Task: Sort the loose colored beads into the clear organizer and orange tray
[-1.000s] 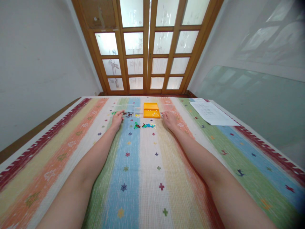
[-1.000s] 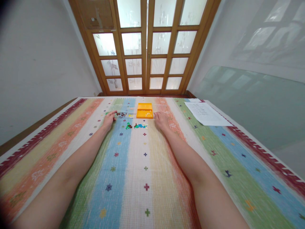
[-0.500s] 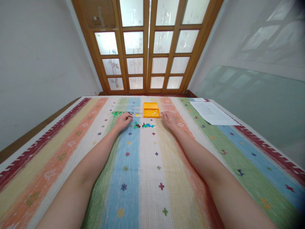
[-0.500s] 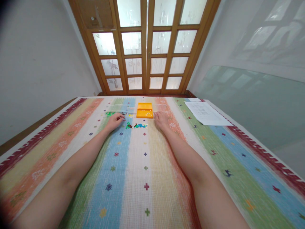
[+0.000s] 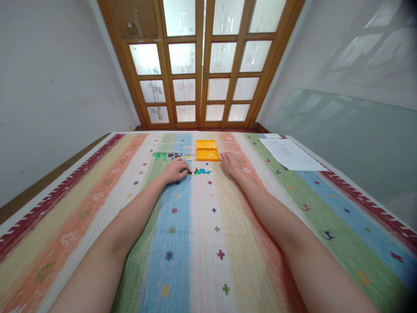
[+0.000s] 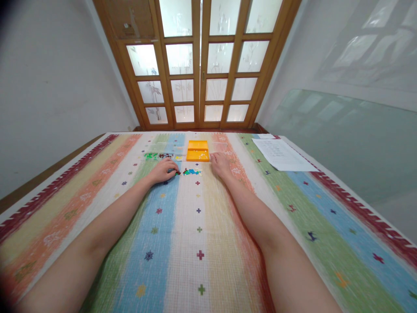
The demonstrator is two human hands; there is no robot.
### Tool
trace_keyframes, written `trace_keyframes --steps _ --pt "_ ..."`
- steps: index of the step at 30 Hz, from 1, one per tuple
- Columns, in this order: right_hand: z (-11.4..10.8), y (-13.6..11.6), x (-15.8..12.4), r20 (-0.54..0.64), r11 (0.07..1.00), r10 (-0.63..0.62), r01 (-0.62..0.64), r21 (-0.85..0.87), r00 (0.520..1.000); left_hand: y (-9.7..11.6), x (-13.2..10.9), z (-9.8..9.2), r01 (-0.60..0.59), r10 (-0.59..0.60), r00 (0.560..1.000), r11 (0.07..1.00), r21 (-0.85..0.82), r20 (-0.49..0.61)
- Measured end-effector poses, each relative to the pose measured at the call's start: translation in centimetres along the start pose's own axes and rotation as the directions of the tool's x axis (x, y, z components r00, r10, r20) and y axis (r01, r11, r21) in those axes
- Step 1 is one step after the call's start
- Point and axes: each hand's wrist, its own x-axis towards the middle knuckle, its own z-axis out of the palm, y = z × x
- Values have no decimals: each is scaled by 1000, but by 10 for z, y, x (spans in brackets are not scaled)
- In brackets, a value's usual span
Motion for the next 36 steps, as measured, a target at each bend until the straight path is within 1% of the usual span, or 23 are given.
trace_keyframes --steps 6,9,15,20,29,36 --pt "-3 -3 -1 26 1000 20 -20 -6 999 0 0 2 -9 8 999 999 34 35" --pt "-3 -4 -1 23 1000 17 -17 -7 1000 -5 -1 6 15 -15 1000 999 34 15" --pt "-4 -6 -2 5 1000 13 -13 -3 1000 -19 -5 13 101 -98 993 994 38 -68" --pt "-1 -4 -1 -10 1000 -6 6 12 1000 -27 -6 16 125 -123 990 991 35 -63" --pt "5 7 0 3 999 -48 48 3 999 -25 -5 16 199 -195 977 979 35 -91" --pt "8 9 1 11 999 -44 43 15 999 -23 -5 14 241 -237 965 970 22 -110"
